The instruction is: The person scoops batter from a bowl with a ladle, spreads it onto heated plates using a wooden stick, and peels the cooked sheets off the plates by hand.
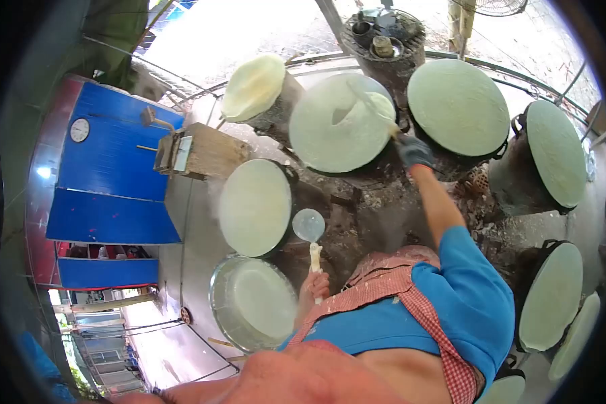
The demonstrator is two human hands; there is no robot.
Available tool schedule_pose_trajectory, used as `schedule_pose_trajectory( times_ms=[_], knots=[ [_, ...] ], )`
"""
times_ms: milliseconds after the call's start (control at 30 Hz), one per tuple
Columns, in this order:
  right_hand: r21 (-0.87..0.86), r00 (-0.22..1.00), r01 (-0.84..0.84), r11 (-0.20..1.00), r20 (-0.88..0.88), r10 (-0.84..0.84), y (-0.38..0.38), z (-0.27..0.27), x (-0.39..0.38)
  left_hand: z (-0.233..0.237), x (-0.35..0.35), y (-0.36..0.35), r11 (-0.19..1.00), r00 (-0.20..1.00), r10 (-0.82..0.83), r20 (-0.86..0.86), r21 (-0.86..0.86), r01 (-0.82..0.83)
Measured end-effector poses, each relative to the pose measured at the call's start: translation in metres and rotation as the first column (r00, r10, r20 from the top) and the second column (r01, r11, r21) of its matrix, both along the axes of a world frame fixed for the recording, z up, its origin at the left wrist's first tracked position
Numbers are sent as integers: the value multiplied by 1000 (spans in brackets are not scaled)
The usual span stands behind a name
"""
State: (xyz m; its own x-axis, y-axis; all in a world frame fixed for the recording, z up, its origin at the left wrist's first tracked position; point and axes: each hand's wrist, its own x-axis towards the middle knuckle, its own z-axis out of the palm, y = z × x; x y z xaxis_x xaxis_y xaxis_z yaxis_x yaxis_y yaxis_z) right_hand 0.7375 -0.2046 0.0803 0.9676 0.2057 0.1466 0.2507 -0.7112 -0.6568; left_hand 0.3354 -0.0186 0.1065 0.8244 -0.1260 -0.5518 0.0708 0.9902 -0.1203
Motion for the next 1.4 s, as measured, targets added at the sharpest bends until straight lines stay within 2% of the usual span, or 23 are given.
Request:
schedule_pose_trajectory(
  times_ms=[67, 133, 167, 233, 300, 367, 400, 467, 500, 633, 700, 733, 800, 833, 900, 933, 1000, 1033, 1133, 1167, 1233, 1300, 1400],
  knots=[
    [-397, 892, -235, 888, 274, 358, 4, -73, 6, -2, 24, -2, 989, 1000, -6, 0, -145, 6],
    [-326, 897, -421, 846, -15, 441, -33, -42, -59, -1, 37, -6, 986, 1000, 8, 5, -167, -7],
    [-23, 859, -422, 906, -331, 391, -44, -26, -69, -2, 38, -8, 987, 1000, 17, 7, -162, -16],
    [18, 935, -346, 938, -81, 346, -52, -67, -15, -5, 43, -10, 989, 999, 32, 14, -142, -30],
    [64, 942, -85, 994, -321, 101, -34, -32, 15, -4, 38, -18, 990, 998, 55, -21, -132, -57],
    [-39, 982, -165, 985, 81, 168, 24, -43, 97, -2, 42, -24, 989, 996, 71, -48, -126, -77],
    [-22, 971, 80, 997, -224, -83, 56, -21, 131, -1, 41, -27, 990, 996, 70, -56, -122, -77],
    [-78, 972, -194, 978, -150, 181, 70, -29, 176, 4, 36, -27, 992, 995, 73, -73, -100, -80],
    [247, 993, -119, 962, 20, 118, 58, -50, 165, 4, 32, -25, 993, 995, 75, -69, -87, -81],
    [209, 874, 23, 978, -480, 82, 62, -58, 65, 0, 29, -17, 993, 997, 65, -39, -101, -69],
    [124, 877, -412, 903, -216, 430, 75, -83, 31, 4, 39, -11, 992, 996, 75, -55, -98, -80],
    [174, 986, -166, 971, 23, 165, 79, -81, 19, 11, 38, -9, 993, 992, 82, -91, -79, -89],
    [81, 968, -249, 965, -24, 252, 39, -97, 49, 27, 28, -8, 995, 985, 89, -149, 53, -82],
    [668, 927, -19, 744, -268, 264, 17, -94, 58, 36, 20, -7, 986, 981, 88, -176, 158, -60],
    [664, 721, 433, 610, -661, 208, 9, -71, 34, 37, 13, 1, 936, 975, 81, -205, 352, -3],
    [337, 980, -31, 941, -175, 95, 21, -99, 11, 28, 5, 9, 983, 980, 117, -162, 161, -91],
    [340, 977, -128, 932, -117, 177, 43, -122, -19, 5, 7, 23, 986, 979, 149, -138, -56, -158],
    [747, 771, 279, 603, -549, 324, 54, -120, -36, 8, 9, 20, 986, 979, 148, -142, -61, -158],
    [783, 773, 160, 601, -479, 417, 26, -103, -18, -9, 8, 37, 977, 991, 132, 23, -173, -127],
    [856, 737, 310, 414, -491, 464, 18, -144, 18, -9, 2, 38, 980, 991, 129, 35, -155, -122],
    [708, 940, 132, 694, -310, 138, 11, -122, 57, -8, 6, 40, 974, 978, 113, 176, -215, -74],
    [44, 964, 91, 995, -254, -77, 12, -7, 71, -8, 10, 41, 968, 974, 124, 189, -239, -77],
    [-256, 989, -147, 955, -27, 145, 32, -17, 83, -10, 30, 50, 970, 982, 146, 118, -215, -118]
  ],
)
